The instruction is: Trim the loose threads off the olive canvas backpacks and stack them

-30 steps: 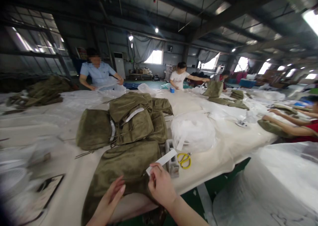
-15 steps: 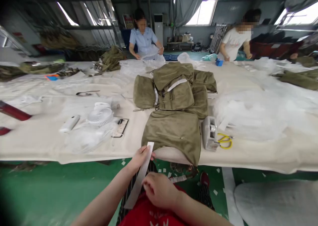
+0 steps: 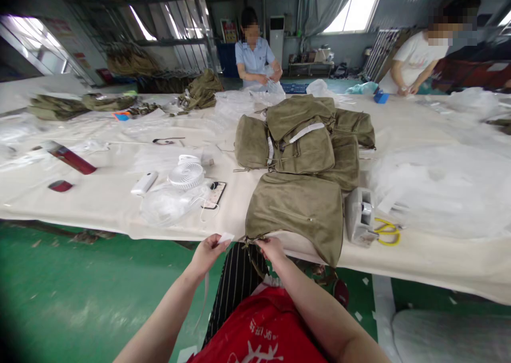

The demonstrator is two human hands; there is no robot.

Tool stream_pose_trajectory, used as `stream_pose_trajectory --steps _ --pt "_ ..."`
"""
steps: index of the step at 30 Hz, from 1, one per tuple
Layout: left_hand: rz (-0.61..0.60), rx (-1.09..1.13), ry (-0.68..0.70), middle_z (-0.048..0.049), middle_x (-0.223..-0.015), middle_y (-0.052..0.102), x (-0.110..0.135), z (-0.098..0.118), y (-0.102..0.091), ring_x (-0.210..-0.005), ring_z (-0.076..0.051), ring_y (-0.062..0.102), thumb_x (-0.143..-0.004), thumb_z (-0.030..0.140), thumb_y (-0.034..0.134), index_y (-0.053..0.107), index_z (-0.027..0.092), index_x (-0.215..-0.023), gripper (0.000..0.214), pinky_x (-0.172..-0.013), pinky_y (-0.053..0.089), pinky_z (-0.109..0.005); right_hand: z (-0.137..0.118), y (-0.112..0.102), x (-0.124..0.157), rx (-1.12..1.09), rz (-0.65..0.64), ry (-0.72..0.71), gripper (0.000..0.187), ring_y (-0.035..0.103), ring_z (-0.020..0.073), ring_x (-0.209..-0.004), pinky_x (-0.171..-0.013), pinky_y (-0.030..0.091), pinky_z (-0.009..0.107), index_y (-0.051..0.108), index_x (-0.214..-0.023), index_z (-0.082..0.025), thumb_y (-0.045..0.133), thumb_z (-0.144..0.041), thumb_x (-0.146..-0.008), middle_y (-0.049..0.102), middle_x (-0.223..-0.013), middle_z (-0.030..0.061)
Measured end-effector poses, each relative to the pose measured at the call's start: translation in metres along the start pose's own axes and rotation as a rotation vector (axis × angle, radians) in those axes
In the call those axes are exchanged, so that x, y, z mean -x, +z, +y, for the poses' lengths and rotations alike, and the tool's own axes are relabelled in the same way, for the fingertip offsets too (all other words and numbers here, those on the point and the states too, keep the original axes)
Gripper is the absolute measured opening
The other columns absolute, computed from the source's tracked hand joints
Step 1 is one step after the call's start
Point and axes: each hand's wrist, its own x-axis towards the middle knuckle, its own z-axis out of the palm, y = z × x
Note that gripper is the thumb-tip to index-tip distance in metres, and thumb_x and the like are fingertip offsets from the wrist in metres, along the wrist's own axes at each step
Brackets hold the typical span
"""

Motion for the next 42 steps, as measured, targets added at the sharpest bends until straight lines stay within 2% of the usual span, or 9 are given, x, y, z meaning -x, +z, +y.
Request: stream_pose_trajectory --steps 6,9,13,16,20,23,31,37,42 --pt "-0.131 -0.188 0.018 0.0038 -0.049 0.049 0.010 -0.004 -0.011 -0.046 -0.008 0.040 -0.073 0.057 0.055 0.060 0.016 -0.063 0.043 -0.049 0.031 -0.021 -0.001 0.000 -0.006 0.286 0.295 -0.210 0.021 0.063 0.0186 -0.067 -0.056 0.039 0.025 0.068 -0.074 -0.021 0.059 -0.039 -0.072 0.070 -0.074 0.0062" --pt "-0.151 -0.213 0.052 0.0047 -0.046 0.044 0.011 -0.004 -0.006 -0.045 -0.009 0.038 -0.080 0.057 0.046 0.057 0.017 -0.062 0.045 -0.049 0.030 -0.021 -0.003 0.000 -0.010 0.274 0.290 -0.187 0.014 0.061 0.0180 -0.066 -0.054 0.036 0.025 0.065 -0.065 -0.020 0.060 -0.031 -0.070 0.068 -0.068 0.0058" --pt "-0.170 -0.194 0.130 0.0028 -0.057 0.049 0.009 -0.008 0.003 -0.056 -0.010 0.044 -0.080 0.053 0.048 0.054 0.017 -0.063 0.041 -0.056 0.034 -0.021 0.001 -0.006 -0.009 -0.112 -0.075 -0.030 0.019 0.034 0.0082 -0.036 -0.039 0.021 0.023 0.056 -0.056 -0.019 0.060 -0.030 -0.071 0.042 -0.038 -0.0048" --pt "-0.232 -0.212 0.119 0.0031 -0.060 0.050 0.009 -0.013 0.008 -0.057 -0.010 0.043 -0.075 0.052 0.054 0.055 0.016 -0.068 0.037 -0.056 0.034 -0.021 0.004 -0.019 0.002 -0.338 -0.389 0.011 0.019 0.019 0.0039 -0.033 -0.036 0.010 0.022 0.056 -0.061 -0.017 0.067 -0.032 -0.068 0.030 -0.037 -0.0102" --pt "-0.288 -0.317 0.111 0.0034 -0.060 0.049 0.012 -0.019 0.013 -0.056 -0.009 0.041 -0.075 0.051 0.056 0.059 0.015 -0.067 0.037 -0.053 0.031 -0.021 -0.002 -0.035 0.022 -0.435 -0.638 -0.007 0.023 0.024 0.0014 -0.036 -0.035 0.012 0.018 0.061 -0.069 -0.014 0.076 -0.030 -0.062 0.039 -0.044 -0.0093" --pt "-0.292 -0.320 0.105 0.0035 -0.059 0.050 0.016 -0.023 0.014 -0.056 -0.009 0.042 -0.077 0.050 0.055 0.062 0.015 -0.070 0.037 -0.053 0.031 -0.020 -0.008 -0.038 0.033 -0.574 -0.696 -0.034 0.024 0.037 0.0019 -0.040 -0.037 0.025 0.015 0.064 -0.074 -0.014 0.078 -0.028 -0.061 0.053 -0.054 -0.0054" --pt "-0.259 -0.167 0.035 0.0022 -0.062 0.053 0.032 -0.028 -0.004 -0.060 -0.009 0.043 -0.073 0.046 0.063 0.063 0.014 -0.069 0.032 -0.057 0.034 -0.020 -0.017 -0.031 0.039 -1.036 -0.535 -0.053 0.022 0.054 0.0041 -0.049 -0.049 0.045 0.015 0.065 -0.081 -0.015 0.071 -0.035 -0.073 0.067 -0.074 0.0022" --pt "-0.281 -0.118 -0.003 0.0015 -0.065 0.054 0.045 -0.029 -0.014 -0.061 -0.009 0.045 -0.073 0.044 0.064 0.063 0.014 -0.071 0.030 -0.059 0.036 -0.020 -0.024 -0.025 0.037 -1.029 -0.295 -0.075 0.028 0.056 0.0074 -0.045 -0.040 0.042 0.017 0.060 -0.079 -0.016 0.069 -0.042 -0.073 0.071 -0.073 0.0065" --pt "-0.335 -0.162 0.019 0.0012 -0.067 0.056 0.053 -0.023 -0.012 -0.063 -0.009 0.046 -0.074 0.042 0.064 0.064 0.015 -0.074 0.028 -0.059 0.036 -0.019 -0.023 -0.022 0.037 -0.974 -0.228 -0.088 0.032 0.056 0.0080 -0.045 -0.040 0.041 0.017 0.057 -0.079 -0.016 0.067 -0.046 -0.073 0.072 -0.074 0.0075"
